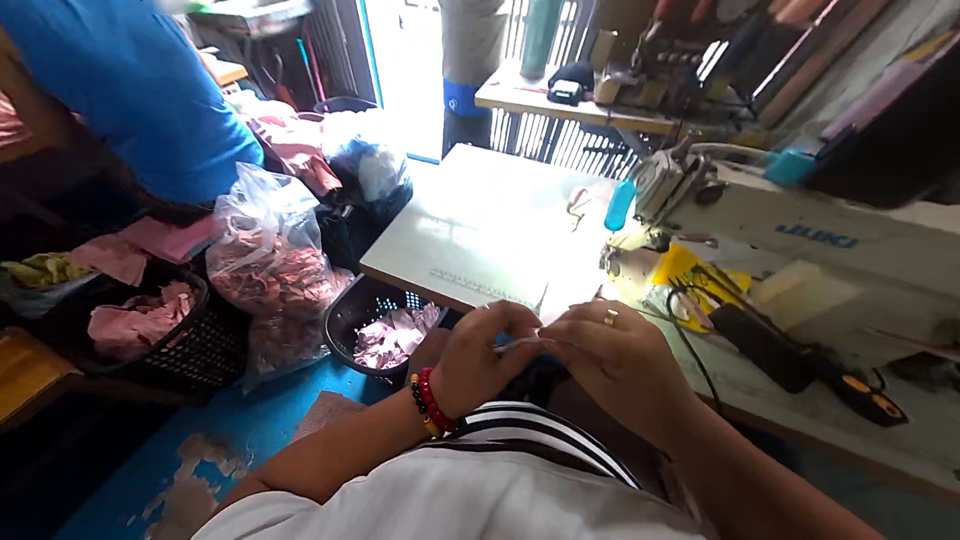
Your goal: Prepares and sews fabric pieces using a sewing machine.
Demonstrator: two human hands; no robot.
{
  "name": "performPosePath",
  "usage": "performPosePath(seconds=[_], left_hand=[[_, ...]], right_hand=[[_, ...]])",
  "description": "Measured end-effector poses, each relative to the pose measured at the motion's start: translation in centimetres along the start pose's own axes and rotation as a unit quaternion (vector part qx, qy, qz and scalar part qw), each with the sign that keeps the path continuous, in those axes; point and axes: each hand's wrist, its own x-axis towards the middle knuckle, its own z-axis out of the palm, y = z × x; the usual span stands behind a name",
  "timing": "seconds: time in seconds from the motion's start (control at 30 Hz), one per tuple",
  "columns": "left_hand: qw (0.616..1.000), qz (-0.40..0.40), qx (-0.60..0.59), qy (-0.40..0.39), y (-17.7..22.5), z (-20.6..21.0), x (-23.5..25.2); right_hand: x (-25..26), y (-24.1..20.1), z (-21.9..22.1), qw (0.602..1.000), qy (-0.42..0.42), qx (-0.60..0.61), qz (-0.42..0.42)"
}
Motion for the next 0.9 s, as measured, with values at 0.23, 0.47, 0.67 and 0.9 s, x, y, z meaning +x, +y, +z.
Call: performPosePath(seconds=[0.23,0.47,0.67,0.9], left_hand=[[0.991,0.108,0.080,0.003,0.4,-0.4,0.1],[0.975,0.191,0.116,-0.002,0.8,-0.1,1.2],[0.971,0.202,0.129,-0.024,0.5,0.4,0.5],[0.955,0.249,0.153,-0.041,1.1,-0.2,1.7]], right_hand=[[-1.3,-0.4,-0.2,0.999,0.040,-0.007,-0.018],[-1.4,-1.0,-2.1,0.998,-0.009,-0.048,-0.029],[-2.5,-0.8,-2.6,0.998,-0.021,-0.027,-0.054],[-2.6,-0.2,-3.6,0.997,-0.028,-0.016,-0.066]])
